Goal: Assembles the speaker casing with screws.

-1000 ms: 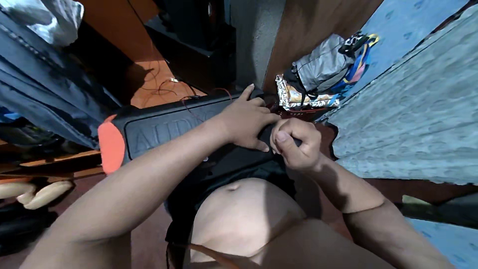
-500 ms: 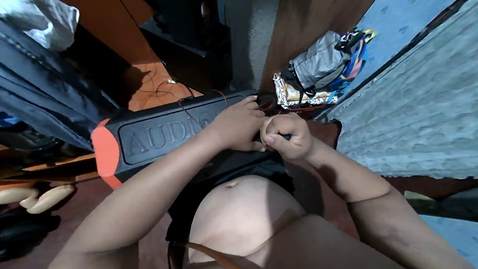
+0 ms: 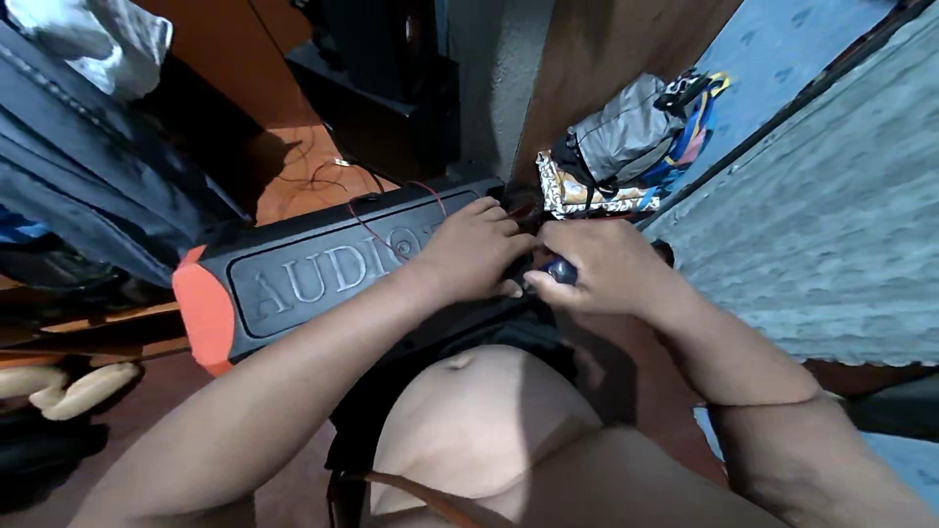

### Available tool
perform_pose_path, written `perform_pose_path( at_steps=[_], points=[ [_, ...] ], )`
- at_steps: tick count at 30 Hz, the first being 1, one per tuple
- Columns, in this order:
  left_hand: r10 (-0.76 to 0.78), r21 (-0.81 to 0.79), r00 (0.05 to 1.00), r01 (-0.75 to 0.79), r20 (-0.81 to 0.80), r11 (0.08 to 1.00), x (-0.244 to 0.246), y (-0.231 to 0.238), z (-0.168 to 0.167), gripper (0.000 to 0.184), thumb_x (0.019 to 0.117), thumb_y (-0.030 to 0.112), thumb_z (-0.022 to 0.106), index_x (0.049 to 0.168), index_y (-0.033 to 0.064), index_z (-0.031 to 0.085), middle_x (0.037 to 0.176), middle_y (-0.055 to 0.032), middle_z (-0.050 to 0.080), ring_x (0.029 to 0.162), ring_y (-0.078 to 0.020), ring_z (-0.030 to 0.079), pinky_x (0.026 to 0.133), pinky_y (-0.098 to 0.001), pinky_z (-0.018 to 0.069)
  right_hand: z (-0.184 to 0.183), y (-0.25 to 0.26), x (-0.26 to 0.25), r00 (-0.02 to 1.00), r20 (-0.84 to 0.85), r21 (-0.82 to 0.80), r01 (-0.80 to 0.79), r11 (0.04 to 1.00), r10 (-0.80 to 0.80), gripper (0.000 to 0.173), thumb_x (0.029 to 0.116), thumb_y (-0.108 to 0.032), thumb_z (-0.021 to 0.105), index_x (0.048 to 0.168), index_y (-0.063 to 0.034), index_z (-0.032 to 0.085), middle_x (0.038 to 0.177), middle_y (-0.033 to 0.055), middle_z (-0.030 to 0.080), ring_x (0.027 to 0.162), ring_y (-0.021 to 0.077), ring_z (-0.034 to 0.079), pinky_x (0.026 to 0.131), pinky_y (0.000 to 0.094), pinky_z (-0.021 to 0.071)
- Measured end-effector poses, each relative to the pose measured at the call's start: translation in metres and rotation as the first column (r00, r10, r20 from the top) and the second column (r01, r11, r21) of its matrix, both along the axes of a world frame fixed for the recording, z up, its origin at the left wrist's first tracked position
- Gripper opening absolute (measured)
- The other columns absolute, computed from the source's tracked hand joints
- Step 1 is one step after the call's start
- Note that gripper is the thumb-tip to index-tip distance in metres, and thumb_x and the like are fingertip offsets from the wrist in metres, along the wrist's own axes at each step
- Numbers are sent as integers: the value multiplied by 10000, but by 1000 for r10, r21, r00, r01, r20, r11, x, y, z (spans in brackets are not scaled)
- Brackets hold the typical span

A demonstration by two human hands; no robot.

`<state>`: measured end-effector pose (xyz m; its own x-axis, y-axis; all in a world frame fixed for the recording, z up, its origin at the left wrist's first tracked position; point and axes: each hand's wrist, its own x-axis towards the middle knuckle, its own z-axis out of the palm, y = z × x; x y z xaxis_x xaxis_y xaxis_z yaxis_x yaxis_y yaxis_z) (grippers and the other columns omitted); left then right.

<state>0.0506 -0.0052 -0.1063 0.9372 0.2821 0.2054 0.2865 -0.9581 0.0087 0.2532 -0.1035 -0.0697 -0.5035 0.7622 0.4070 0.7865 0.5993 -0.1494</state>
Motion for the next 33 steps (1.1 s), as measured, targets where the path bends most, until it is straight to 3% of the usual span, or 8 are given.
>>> perform_pose_path(
  at_steps=[3, 7, 10, 16, 18, 23, 30, 33],
  points=[
    [48, 5, 999, -48, 5, 999, -6, 5, 2, 534, 819, 527, 777, 1201, 158, 712, 1114, -91, 734, 1177, -303, 656, 1165, -504, 385, 20, 0, -2, 984, 178, -55, 38, 998, -27, 379, 974, -488, 580, 897, -123, 647, 610, 18, 559, 502, 219, 596, 421, 431, 474],
    [135, -10, 989, -135, -54, 991, -16, 8, -2, 526, 821, 505, 798, 1194, 146, 707, 1122, -105, 725, 1186, -318, 651, 1181, -533, 358, 25, 20, -4, 908, 261, -169, -292, 942, 328, 161, 1033, -244, 592, 1004, -109, 677, 1037, 104, 680, 863, 296, 692, 649, 463, 586],
    [147, -5, 986, -148, -76, 989, -20, 14, -11, 502, 825, 515, 788, 1152, 140, 721, 1073, -110, 724, 1135, -317, 664, 1166, -535, 369, 20, 39, -7, 846, 295, -268, -372, 889, 444, 159, 1049, -172, 535, 1029, -104, 677, 1096, 123, 646, 965, 335, 660, 726, 494, 582],
    [176, -49, 978, -182, -108, 982, -21, 24, -11, 547, 838, 546, 778, 1218, 161, 701, 1134, -125, 722, 1170, -328, 656, 1182, -538, 358, 41, 37, -40, 864, 502, -359, 249, 899, -39, 455, 1074, -499, 452, 1116, -77, 618, 880, 134, 652, 784, 353, 690, 607, 536, 537],
    [169, -63, 981, -176, -100, 982, -22, 29, -12, 567, 835, 564, 771, 1217, 150, 706, 1153, -126, 725, 1177, -331, 656, 1180, -542, 361, 45, 41, -43, 849, 527, -382, 212, 900, 23, 398, 1071, -453, 486, 1176, -96, 628, 861, 139, 654, 779, 366, 687, 605, 546, 533],
    [131, -82, 986, -139, -101, 987, -25, 33, -10, 593, 850, 583, 753, 1198, 105, 710, 1188, -137, 715, 1198, -340, 642, 1182, -548, 356, 56, 81, -32, 703, 501, -490, -250, 835, 505, 178, 984, -307, 695, 1076, -155, 673, 913, 64, 678, 853, 279, 684, 720, 536, 552],
    [157, -153, 984, -168, -83, 974, -31, 40, -6, 644, 823, 577, 790, 1253, 114, 666, 1211, -105, 711, 1224, -287, 633, 1196, -500, 347, 67, 106, -48, 638, 427, -629, -299, 717, 641, 339, 802, 114, 737, 1033, -130, 782, 1147, 93, 658, 1069, 256, 629, 919, 438, 531],
    [161, -150, 979, -179, -126, 972, -28, 42, -8, 563, 848, 572, 768, 1176, 117, 716, 1245, -103, 710, 1236, -293, 627, 1200, -503, 338, 61, 99, -47, 684, 495, -607, -169, 777, 535, 380, 826, -32, 770, 1181, -143, 687, 1234, 105, 636, 1085, 289, 647, 867, 505, 556]
  ],
)
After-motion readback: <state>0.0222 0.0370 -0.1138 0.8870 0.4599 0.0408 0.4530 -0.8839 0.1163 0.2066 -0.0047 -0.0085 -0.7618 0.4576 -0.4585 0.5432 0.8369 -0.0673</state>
